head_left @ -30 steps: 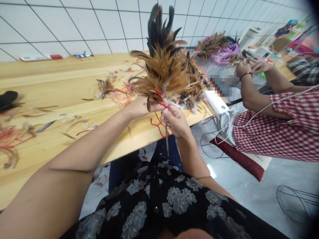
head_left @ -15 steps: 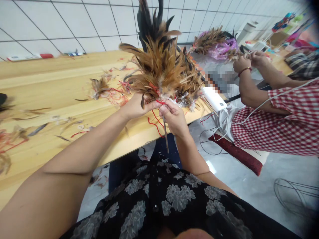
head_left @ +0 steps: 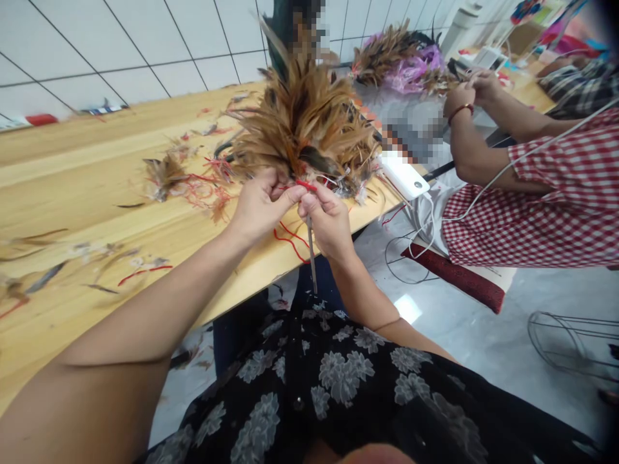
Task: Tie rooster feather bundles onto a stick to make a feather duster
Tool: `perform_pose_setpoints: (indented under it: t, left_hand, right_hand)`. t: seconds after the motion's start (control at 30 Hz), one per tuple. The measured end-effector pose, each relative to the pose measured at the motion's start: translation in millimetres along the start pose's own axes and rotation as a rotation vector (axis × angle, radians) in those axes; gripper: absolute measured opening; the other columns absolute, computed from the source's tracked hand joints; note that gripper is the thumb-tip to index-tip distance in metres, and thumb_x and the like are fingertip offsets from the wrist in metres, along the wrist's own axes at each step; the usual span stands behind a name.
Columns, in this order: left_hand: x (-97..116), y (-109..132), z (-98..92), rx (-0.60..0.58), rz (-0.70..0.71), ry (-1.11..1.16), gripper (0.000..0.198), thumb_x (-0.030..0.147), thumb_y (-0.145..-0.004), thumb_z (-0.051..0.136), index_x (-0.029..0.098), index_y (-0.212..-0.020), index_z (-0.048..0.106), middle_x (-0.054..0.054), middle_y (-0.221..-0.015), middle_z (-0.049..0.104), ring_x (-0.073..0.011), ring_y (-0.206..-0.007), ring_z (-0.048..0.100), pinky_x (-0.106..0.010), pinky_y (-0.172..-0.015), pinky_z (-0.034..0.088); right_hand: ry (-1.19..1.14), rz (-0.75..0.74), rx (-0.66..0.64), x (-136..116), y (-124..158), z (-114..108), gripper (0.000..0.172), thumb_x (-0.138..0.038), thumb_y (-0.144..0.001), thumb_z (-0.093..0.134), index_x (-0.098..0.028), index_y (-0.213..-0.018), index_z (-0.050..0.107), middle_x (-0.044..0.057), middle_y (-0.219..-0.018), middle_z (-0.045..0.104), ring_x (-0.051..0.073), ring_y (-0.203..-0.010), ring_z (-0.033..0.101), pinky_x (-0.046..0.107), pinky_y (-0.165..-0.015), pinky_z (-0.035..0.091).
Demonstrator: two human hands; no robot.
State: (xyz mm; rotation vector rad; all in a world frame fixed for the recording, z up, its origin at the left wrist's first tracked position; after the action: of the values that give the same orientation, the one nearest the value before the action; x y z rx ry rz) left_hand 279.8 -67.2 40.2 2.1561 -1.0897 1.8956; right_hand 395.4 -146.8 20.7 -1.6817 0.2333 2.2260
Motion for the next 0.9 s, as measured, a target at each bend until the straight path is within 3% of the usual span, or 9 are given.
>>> perform_pose_setpoints:
  t: [0.2, 0.33, 0.5, 0.57, 0.73, 0.9]
  left_hand:
    - [17.1, 5.8, 7.9, 0.082, -0.041, 0.139, 0.043, 0.062, -0.086, 0.084, 0.021, -0.086, 0.07, -0.003, -0.085, 0.074, -0.0209, -0.091, 0.072, -0.034, -0.082, 0.059]
    - [13.8, 3.4, 3.6, 0.098, -0.078, 0.224, 0.046, 0.06, -0.075, 0.093, 0.02, -0.08, 0.071, 0.0, -0.08, 0.075, -0.0181, -0.086, 0.072, -0.035, -0.088, 0.06]
    - [11.9, 3.5, 8.2, -0.001, -0.152, 0.356, 0.054, 0.064, -0.067, 0.097, 0.017, -0.077, 0.071, 0.0, -0.073, 0.073, -0.0133, -0.064, 0.067, -0.028, -0.065, 0.057]
    - [12.8, 4.3, 11.5, -0.012, -0.173, 0.375, 0.055, 0.064, -0.065, 0.098, 0.016, -0.075, 0.071, 0.0, -0.071, 0.072, -0.0127, -0.06, 0.065, -0.026, -0.06, 0.054]
    - [15.1, 4.8, 14.5, 0.1, -0.124, 0.456, 0.053, 0.058, -0.06, 0.103, 0.016, -0.072, 0.073, 0.0, -0.073, 0.071, -0.0115, -0.068, 0.066, -0.023, -0.068, 0.055]
    - [12.7, 10.3, 21.3, 0.121, -0.124, 0.503, 0.05, 0.055, -0.067, 0.101, 0.017, -0.067, 0.068, 0.002, -0.064, 0.064, -0.0097, -0.057, 0.058, -0.023, -0.058, 0.05]
  right_hand:
    - [0.053, 0.044, -0.013, -0.8, -0.1, -4.3, 0.042, -0.043, -0.088, 0.08, -0.029, -0.127, 0.073, -0.001, -0.079, 0.063, 0.014, -0.078, 0.057, 0.027, -0.069, 0.053]
    - [0.008, 0.044, -0.121, -6.0, -0.9, -5.4, 0.049, -0.046, -0.077, 0.089, -0.028, -0.12, 0.075, 0.0, -0.092, 0.069, 0.012, -0.078, 0.056, 0.025, -0.063, 0.049]
    - [-0.054, 0.15, -0.336, -7.5, 4.5, -0.6, 0.055, -0.059, -0.066, 0.094, -0.019, -0.099, 0.075, 0.002, -0.089, 0.07, 0.008, -0.07, 0.056, 0.021, -0.055, 0.04]
    - [-0.064, 0.173, -0.369, -6.3, 5.7, -0.3, 0.059, -0.062, -0.066, 0.093, -0.019, -0.1, 0.073, 0.002, -0.087, 0.07, 0.008, -0.068, 0.057, 0.021, -0.053, 0.038]
    - [-0.097, 0.095, -0.264, -3.8, 1.7, -3.7, 0.063, -0.062, -0.071, 0.09, -0.028, -0.118, 0.065, -0.004, -0.081, 0.065, 0.009, -0.063, 0.057, 0.021, -0.049, 0.038]
    - [-0.024, 0.02, -0.168, 1.8, 3.1, 0.6, 0.041, -0.055, -0.082, 0.084, -0.026, -0.1, 0.061, -0.007, -0.068, 0.057, 0.008, -0.058, 0.054, 0.022, -0.051, 0.04]
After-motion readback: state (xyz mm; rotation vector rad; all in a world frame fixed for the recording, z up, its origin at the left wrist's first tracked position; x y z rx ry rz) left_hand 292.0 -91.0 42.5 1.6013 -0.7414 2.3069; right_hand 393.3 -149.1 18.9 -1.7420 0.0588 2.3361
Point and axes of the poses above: each hand's wrist, its own y-axis away from the middle knuckle, its own z-axis out of the palm, x = y × z, the point moved 6 cm from there along -y, towards the middle knuckle
